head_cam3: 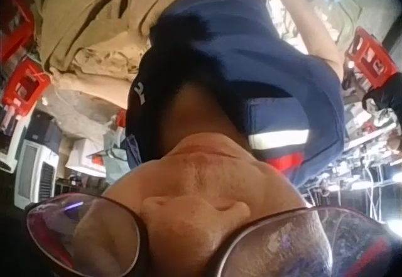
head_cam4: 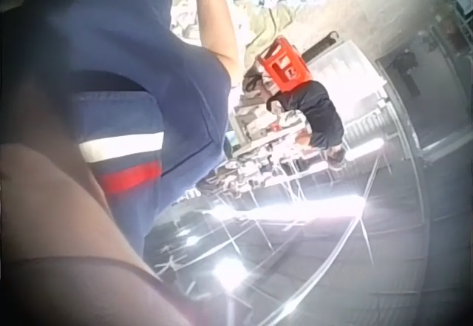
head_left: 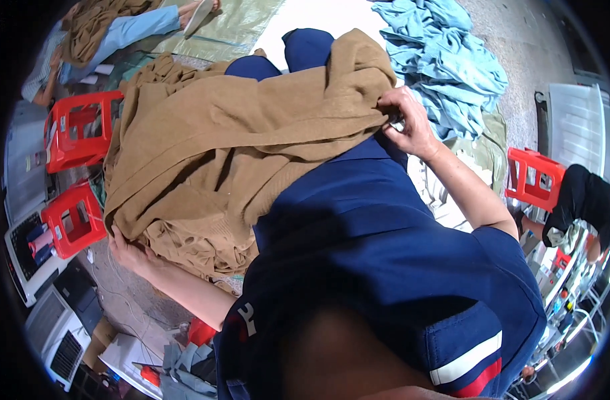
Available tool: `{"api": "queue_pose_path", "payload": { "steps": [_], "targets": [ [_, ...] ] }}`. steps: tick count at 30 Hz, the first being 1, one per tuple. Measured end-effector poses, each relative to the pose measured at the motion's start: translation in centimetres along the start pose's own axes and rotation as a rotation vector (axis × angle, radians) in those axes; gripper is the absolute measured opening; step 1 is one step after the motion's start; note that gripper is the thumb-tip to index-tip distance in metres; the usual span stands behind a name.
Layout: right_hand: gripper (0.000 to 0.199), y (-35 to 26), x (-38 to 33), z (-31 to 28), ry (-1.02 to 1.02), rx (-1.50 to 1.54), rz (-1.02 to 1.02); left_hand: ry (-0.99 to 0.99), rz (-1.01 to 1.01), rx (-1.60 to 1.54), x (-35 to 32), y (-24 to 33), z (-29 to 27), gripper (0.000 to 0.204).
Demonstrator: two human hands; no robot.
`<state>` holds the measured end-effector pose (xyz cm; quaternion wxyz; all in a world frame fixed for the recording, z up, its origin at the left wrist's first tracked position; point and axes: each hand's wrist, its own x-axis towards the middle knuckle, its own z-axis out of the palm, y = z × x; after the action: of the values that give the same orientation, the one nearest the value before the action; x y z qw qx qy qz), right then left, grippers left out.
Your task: The person is inspecting and buttoning up brown knitted sweaters in a textile manufacturing setting.
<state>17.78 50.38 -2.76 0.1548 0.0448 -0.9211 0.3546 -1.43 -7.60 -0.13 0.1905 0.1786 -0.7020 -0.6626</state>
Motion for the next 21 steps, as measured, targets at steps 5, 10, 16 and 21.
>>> {"api": "queue_pose_path", "payload": {
  "steps": [5, 10, 16, 21],
  "targets": [
    [0.040, 1.8, -1.9, 1.6, 0.227, 0.007, 0.216, 0.120, -0.093, 0.092, -0.9, -3.2, -3.1, 0.035],
    [0.032, 2.3, -3.8, 1.4, 0.273, 0.018, 0.231, 0.064, -0.171, 0.107, -0.8, -6.1, -6.8, 0.027],
    [0.027, 0.5, -4.3, -1.8, 0.141, -0.262, -0.071, 0.155, 0.247, 0.188, 0.7, -4.4, -8.3, 0.036],
    [0.026, -0.6, -4.7, -3.7, 0.198, -0.379, -0.148, 0.262, 0.186, 0.156, -2.0, 0.7, -1.5, 0.037]
  ]
}}
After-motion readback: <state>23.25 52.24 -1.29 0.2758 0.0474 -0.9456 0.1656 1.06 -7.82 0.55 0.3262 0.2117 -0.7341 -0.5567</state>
